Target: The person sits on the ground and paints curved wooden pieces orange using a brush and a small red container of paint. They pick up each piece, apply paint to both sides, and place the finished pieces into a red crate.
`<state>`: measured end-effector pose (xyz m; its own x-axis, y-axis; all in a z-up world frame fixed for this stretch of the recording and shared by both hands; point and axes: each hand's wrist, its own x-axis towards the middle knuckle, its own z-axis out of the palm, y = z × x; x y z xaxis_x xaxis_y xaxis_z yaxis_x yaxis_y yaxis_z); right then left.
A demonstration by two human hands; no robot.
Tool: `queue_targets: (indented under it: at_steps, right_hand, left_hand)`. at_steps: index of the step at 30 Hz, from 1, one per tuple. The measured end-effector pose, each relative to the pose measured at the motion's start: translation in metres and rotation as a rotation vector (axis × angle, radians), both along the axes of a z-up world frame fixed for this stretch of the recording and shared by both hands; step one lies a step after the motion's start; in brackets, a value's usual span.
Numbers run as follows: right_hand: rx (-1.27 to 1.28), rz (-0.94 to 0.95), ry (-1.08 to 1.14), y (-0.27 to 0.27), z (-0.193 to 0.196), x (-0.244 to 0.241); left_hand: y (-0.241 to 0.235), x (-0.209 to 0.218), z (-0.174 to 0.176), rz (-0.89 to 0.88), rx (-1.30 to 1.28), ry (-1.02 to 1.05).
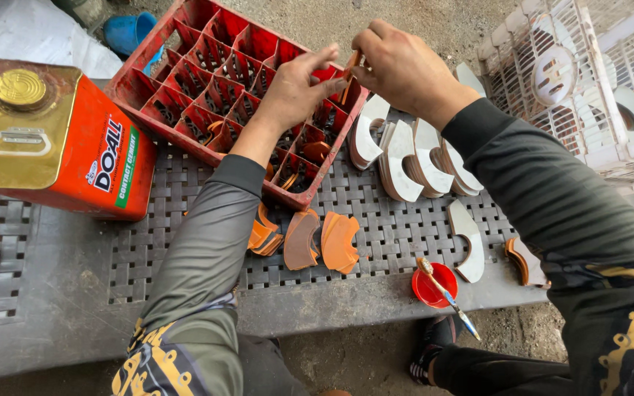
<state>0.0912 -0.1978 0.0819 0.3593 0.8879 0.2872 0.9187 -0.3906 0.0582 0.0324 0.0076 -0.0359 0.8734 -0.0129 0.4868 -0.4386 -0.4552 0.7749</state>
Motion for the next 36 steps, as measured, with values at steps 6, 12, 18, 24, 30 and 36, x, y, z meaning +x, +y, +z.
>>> queue_targets:
  at_steps: [6,12,18,24,30,36]
  right_hand:
    - [-0.171,-0.079,0.029,0.013,-0.03,0.01]
    - [-0.299,-0.223,0.063,0.031,-0.062,0.015]
    - [-0.331,-0.212,0.083,0.04,-0.081,0.02]
    - [-0.311,-0.202,0.087,0.042,-0.084,0.021]
    - [-0.25,-0.266,0.131,0.042,-0.082,0.02]
    - [-0.277,-0.235,0.059,0.048,-0.095,0.028]
  left_hand:
    - [0.015,-0.003,-0.008,0.103,-0.024,-0.028]
    - [0.025,-0.005,-0.015,0.144,-0.065,0.012]
    - [0.03,-0.009,-0.026,0.188,-0.024,0.063]
    - [0.032,-0.011,-0.034,0.181,0.031,0.067]
    - [0.032,-0.009,-0.037,0.186,0.043,0.091]
    - [0.03,-0.009,-0.036,0.196,0.055,0.123]
